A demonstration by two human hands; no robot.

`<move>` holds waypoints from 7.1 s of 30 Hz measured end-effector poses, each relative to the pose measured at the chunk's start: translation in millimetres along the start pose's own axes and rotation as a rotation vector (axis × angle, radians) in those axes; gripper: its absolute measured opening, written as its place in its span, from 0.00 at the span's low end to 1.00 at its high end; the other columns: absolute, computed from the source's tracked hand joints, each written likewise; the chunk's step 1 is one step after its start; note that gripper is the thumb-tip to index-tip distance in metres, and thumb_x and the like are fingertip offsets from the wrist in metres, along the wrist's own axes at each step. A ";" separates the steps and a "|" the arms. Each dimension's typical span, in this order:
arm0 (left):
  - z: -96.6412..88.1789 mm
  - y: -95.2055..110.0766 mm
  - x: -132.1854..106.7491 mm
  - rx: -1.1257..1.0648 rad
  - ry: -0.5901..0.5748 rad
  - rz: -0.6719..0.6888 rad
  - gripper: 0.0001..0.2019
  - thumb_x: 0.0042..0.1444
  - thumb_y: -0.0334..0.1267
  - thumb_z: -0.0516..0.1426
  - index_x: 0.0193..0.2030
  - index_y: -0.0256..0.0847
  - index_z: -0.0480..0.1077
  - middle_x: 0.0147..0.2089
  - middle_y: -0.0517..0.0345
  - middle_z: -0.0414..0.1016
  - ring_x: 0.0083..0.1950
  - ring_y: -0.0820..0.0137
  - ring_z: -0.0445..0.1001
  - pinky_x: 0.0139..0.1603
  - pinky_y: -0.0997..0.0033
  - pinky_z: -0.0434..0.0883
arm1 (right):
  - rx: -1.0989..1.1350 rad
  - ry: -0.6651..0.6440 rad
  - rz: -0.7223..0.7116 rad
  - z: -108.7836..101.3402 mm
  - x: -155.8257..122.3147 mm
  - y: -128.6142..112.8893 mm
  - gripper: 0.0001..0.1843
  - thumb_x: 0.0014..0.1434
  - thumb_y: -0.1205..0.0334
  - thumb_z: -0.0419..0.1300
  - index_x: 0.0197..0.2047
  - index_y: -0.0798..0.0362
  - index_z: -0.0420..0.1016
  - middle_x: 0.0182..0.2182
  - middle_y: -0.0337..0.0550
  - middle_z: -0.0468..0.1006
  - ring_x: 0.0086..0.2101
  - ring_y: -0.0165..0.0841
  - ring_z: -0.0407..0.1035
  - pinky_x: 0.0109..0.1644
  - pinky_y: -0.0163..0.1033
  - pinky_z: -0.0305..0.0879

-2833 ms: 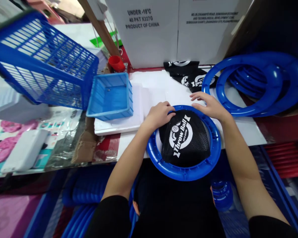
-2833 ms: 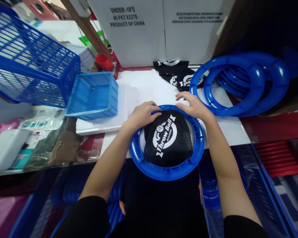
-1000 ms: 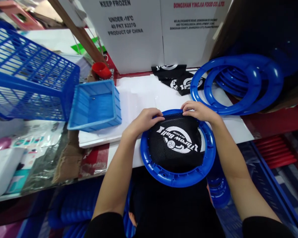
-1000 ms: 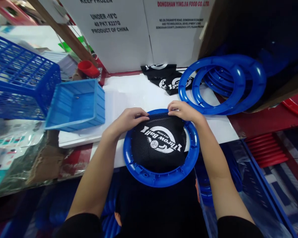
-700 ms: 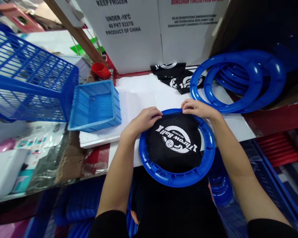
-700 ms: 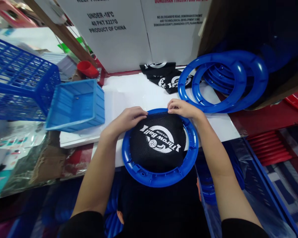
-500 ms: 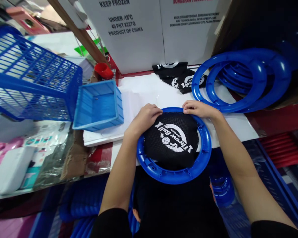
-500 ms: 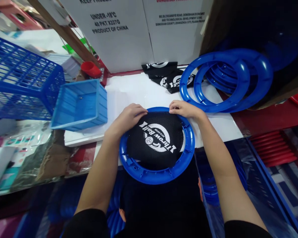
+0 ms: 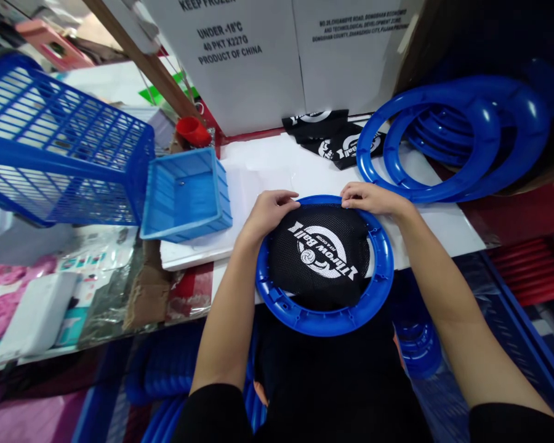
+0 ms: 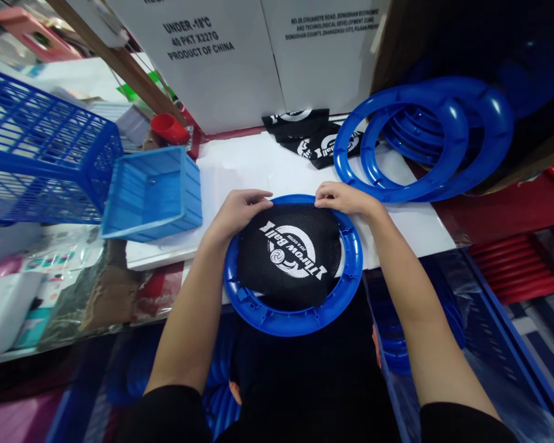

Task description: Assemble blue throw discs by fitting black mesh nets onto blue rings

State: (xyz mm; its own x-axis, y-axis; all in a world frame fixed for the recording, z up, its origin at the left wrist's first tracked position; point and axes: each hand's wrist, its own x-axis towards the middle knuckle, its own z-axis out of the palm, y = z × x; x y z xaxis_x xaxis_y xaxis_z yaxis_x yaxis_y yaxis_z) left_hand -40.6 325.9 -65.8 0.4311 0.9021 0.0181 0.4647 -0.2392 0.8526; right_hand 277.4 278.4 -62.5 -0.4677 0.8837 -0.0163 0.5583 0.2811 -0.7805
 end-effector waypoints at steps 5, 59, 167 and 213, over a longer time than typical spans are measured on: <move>3.4 -0.3 0.2 -0.038 0.056 -0.059 0.11 0.54 0.39 0.69 0.44 0.41 0.86 0.40 0.51 0.88 0.41 0.62 0.82 0.45 0.61 0.79 | -0.008 0.018 0.007 1.4 -0.2 0.2 0.14 0.66 0.46 0.64 0.38 0.47 0.80 0.45 0.46 0.80 0.46 0.42 0.74 0.59 0.53 0.73; 22.1 39.6 -28.8 0.650 -0.338 0.389 0.15 0.66 0.46 0.65 0.56 0.44 0.81 0.67 0.43 0.72 0.63 0.47 0.72 0.66 0.43 0.71 | -0.246 -0.062 -0.214 36.5 1.5 -29.0 0.09 0.62 0.59 0.71 0.46 0.44 0.86 0.72 0.43 0.70 0.71 0.51 0.62 0.77 0.69 0.56; 18.0 30.6 -18.3 0.294 -0.243 0.196 0.09 0.65 0.44 0.61 0.46 0.43 0.75 0.50 0.50 0.82 0.51 0.60 0.77 0.58 0.56 0.73 | -0.001 -0.094 0.049 -5.1 -23.2 -38.0 0.22 0.60 0.37 0.69 0.33 0.49 0.81 0.58 0.48 0.81 0.59 0.49 0.73 0.72 0.58 0.62; 42.9 32.1 -26.7 0.468 -0.323 0.622 0.17 0.73 0.48 0.57 0.61 0.43 0.76 0.65 0.43 0.72 0.63 0.52 0.72 0.69 0.44 0.71 | -0.120 -0.149 -0.085 14.4 -5.4 -20.3 0.11 0.69 0.53 0.58 0.40 0.51 0.76 0.48 0.49 0.77 0.48 0.41 0.71 0.58 0.49 0.68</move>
State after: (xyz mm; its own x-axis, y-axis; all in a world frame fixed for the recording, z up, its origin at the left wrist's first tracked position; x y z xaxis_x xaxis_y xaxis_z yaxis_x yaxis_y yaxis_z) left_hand -4.0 278.8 -61.3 0.8814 0.4267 0.2023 0.3111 -0.8470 0.4311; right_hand 258.7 262.5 -55.6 -0.6076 0.7925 -0.0531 0.5863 0.4024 -0.7031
